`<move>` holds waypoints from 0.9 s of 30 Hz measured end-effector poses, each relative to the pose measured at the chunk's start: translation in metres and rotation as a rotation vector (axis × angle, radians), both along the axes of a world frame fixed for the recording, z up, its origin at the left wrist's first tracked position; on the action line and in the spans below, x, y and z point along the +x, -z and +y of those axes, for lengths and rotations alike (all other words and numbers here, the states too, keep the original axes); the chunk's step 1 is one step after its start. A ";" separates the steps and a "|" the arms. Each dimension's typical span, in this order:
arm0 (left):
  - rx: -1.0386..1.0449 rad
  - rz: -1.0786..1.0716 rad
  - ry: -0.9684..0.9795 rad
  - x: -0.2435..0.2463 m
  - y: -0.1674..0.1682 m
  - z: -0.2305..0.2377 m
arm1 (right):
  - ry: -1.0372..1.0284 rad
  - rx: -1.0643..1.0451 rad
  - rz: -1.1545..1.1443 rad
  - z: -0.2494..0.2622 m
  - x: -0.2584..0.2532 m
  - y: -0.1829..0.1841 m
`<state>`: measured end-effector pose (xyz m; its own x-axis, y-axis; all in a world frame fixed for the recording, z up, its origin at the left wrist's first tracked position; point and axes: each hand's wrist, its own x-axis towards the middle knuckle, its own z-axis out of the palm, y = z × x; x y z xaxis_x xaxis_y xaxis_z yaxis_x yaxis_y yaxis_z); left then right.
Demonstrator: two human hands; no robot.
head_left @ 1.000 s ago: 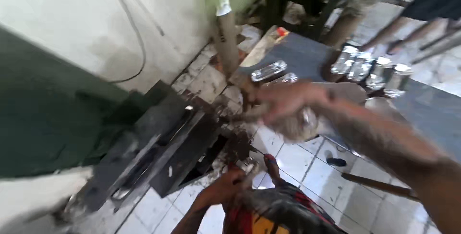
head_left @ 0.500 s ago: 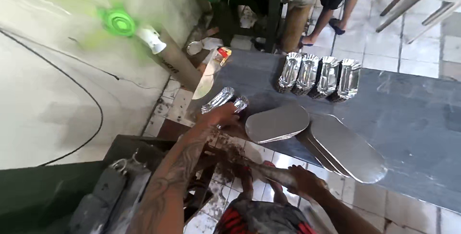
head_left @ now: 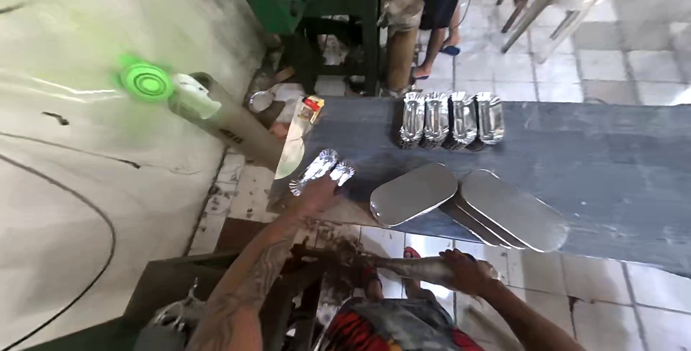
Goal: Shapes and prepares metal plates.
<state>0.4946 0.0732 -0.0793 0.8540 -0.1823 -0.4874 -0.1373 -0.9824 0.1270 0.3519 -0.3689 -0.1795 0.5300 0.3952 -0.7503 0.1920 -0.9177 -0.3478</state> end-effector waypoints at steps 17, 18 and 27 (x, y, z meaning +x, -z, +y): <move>-0.396 -0.130 -0.056 -0.036 -0.136 -0.186 | 0.055 0.554 -0.751 -0.047 0.089 -0.178; -0.377 -0.054 -0.011 -0.034 -0.128 -0.203 | 0.086 0.603 -0.680 -0.050 0.090 -0.181; -0.686 0.525 0.204 0.025 -0.113 -0.176 | 0.168 0.739 -0.623 -0.059 0.097 -0.180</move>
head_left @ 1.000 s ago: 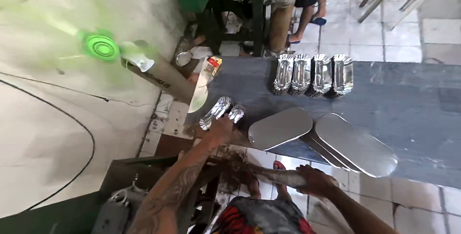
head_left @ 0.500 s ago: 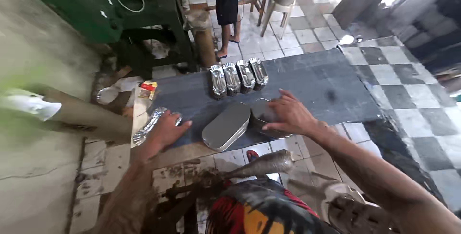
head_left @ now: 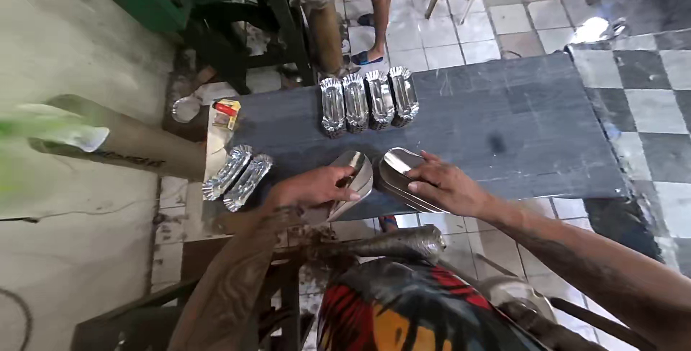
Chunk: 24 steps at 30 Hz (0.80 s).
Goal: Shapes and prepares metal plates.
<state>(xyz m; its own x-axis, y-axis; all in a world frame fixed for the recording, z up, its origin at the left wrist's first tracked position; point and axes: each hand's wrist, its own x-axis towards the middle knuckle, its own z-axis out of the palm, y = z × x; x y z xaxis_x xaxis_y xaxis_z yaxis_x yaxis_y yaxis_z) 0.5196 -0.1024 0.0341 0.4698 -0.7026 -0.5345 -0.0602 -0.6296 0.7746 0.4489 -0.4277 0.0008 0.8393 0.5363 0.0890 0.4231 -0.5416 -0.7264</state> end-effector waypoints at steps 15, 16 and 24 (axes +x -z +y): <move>-0.804 0.182 -1.133 -0.161 -0.012 -0.002 | 0.460 1.010 0.578 0.133 -0.098 -0.038; -0.812 0.299 -1.202 -0.171 0.000 -0.001 | 0.473 1.061 0.694 0.148 -0.107 -0.032; -1.687 0.478 -1.025 -0.221 0.055 -0.014 | -0.144 1.239 0.950 0.155 -0.124 -0.023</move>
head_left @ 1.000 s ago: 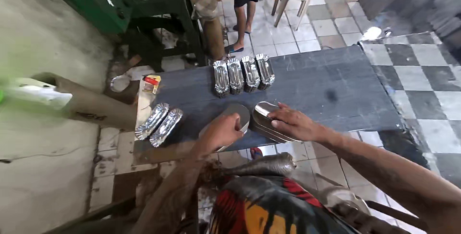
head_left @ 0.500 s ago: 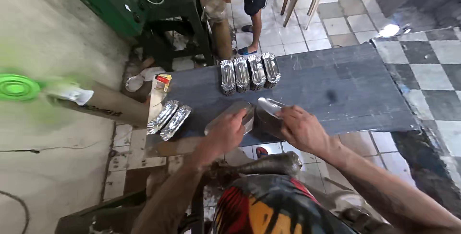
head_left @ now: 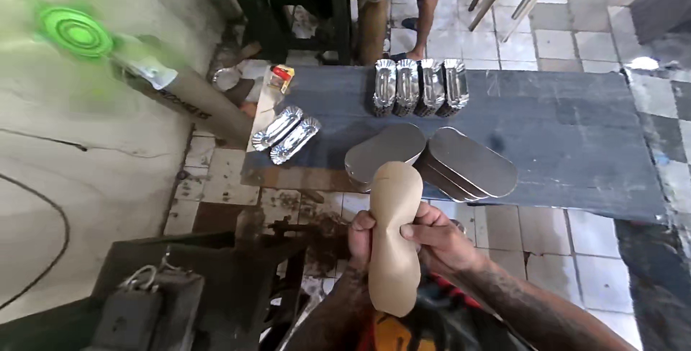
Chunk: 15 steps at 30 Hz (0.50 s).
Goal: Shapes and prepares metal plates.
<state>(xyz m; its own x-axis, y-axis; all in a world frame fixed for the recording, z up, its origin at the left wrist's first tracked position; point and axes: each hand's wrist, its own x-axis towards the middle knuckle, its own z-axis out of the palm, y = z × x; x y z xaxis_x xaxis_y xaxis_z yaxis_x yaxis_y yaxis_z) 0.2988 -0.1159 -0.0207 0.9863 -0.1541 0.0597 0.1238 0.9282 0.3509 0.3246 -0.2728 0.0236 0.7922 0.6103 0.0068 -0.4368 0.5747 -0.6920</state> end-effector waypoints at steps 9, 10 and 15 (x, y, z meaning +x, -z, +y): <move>1.561 0.039 0.826 0.023 0.206 -0.043 | -0.967 -1.518 -0.543 -0.137 -0.052 0.129; 1.637 0.060 0.855 0.038 0.219 -0.060 | -1.074 -1.596 -0.422 -0.134 -0.057 0.121; 1.708 0.242 1.054 0.071 0.237 -0.102 | -0.881 -1.541 0.139 -0.093 -0.035 0.032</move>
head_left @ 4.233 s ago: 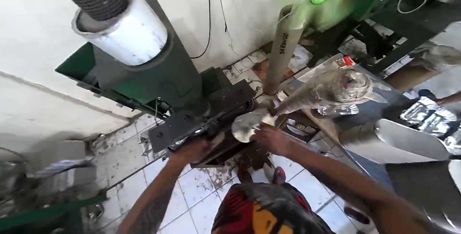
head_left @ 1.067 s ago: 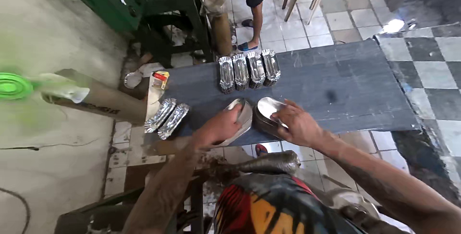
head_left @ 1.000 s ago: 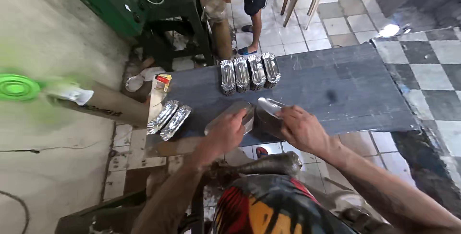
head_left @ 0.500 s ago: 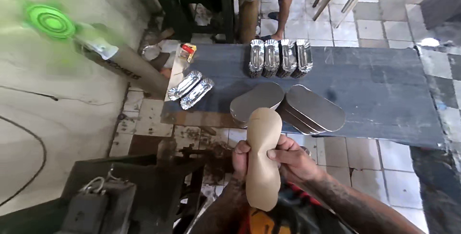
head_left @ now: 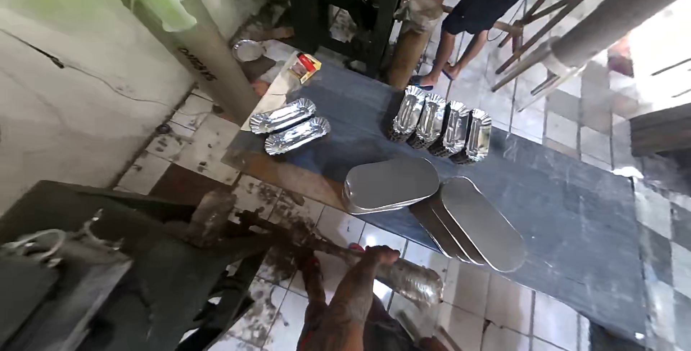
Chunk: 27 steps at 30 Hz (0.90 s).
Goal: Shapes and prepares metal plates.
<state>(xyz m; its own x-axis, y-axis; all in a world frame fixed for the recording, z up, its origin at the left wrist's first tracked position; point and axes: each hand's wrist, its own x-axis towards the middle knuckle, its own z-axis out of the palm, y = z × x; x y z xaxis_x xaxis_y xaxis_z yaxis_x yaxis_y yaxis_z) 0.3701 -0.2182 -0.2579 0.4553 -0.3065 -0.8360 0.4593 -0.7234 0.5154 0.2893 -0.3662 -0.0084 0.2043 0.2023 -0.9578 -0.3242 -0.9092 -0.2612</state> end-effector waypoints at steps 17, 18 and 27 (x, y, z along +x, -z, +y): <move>-0.211 -1.020 -1.123 -0.174 -0.305 0.287 | -0.256 0.727 -0.644 0.061 -0.005 0.108; -0.085 -1.002 -1.117 -0.177 -0.295 0.294 | -0.236 0.807 -0.679 0.081 -0.006 0.106; 0.549 -0.508 -0.821 -0.351 -0.264 0.382 | -0.452 1.283 -1.123 0.289 -0.034 0.050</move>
<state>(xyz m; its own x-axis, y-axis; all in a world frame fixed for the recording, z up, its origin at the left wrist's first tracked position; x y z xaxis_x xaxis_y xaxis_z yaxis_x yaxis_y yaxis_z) 0.0190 0.1642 0.0065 0.6785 0.5998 -0.4240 0.7298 -0.4844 0.4825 0.2551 -0.0773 -0.0583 0.3126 0.8674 0.3872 0.6934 0.0702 -0.7171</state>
